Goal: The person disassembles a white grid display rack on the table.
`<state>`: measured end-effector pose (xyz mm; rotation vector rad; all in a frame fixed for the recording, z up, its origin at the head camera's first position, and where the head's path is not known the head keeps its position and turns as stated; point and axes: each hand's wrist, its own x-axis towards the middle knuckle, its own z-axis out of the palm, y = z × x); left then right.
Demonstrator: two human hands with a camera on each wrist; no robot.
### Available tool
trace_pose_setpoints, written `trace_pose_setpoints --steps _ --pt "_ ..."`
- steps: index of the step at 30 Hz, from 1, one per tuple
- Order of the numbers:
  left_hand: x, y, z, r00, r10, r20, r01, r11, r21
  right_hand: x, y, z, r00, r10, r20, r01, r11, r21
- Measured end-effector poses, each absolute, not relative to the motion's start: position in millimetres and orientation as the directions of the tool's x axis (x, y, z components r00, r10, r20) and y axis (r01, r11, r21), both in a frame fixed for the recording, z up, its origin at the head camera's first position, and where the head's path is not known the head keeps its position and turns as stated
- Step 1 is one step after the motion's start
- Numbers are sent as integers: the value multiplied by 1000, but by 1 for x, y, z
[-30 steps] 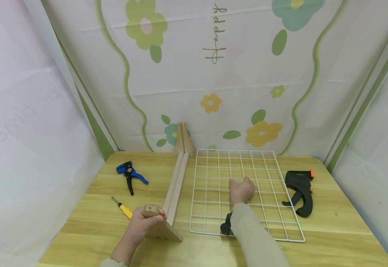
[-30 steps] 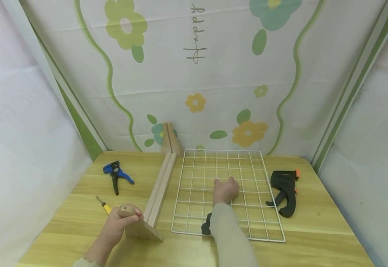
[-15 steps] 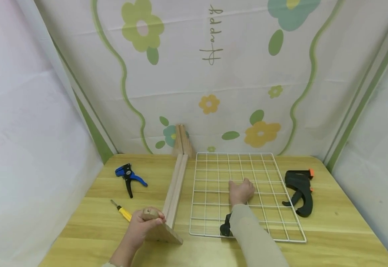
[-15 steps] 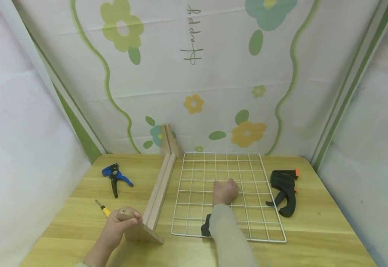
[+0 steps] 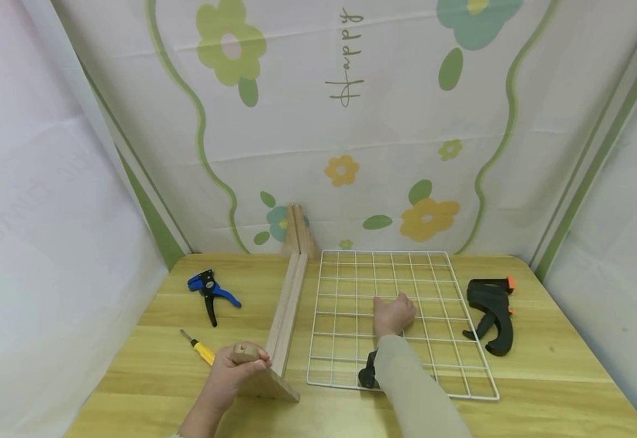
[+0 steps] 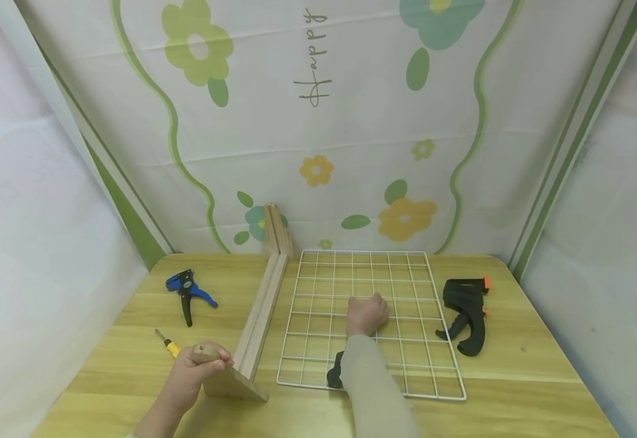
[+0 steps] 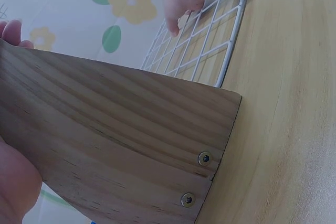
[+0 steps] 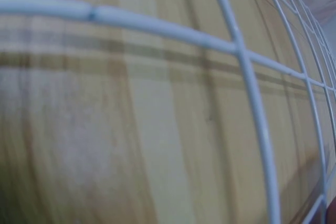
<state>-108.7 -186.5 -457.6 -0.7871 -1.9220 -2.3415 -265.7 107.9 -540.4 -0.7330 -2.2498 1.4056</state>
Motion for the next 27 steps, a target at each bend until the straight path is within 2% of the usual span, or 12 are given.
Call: trace_pose_setpoints --steps 11,21,27 --pt "-103 -185 -455 -895 270 356 302 -222 927 -266 97 -540 -794 604 75 217 397 -892" --pt "-101 -198 -456 -891 264 369 315 -225 922 -262 86 -538 -817 576 15 236 358 -903" --pt "-104 -203 -457 -885 277 375 325 -210 922 -259 87 -536 -808 587 58 227 400 -888"
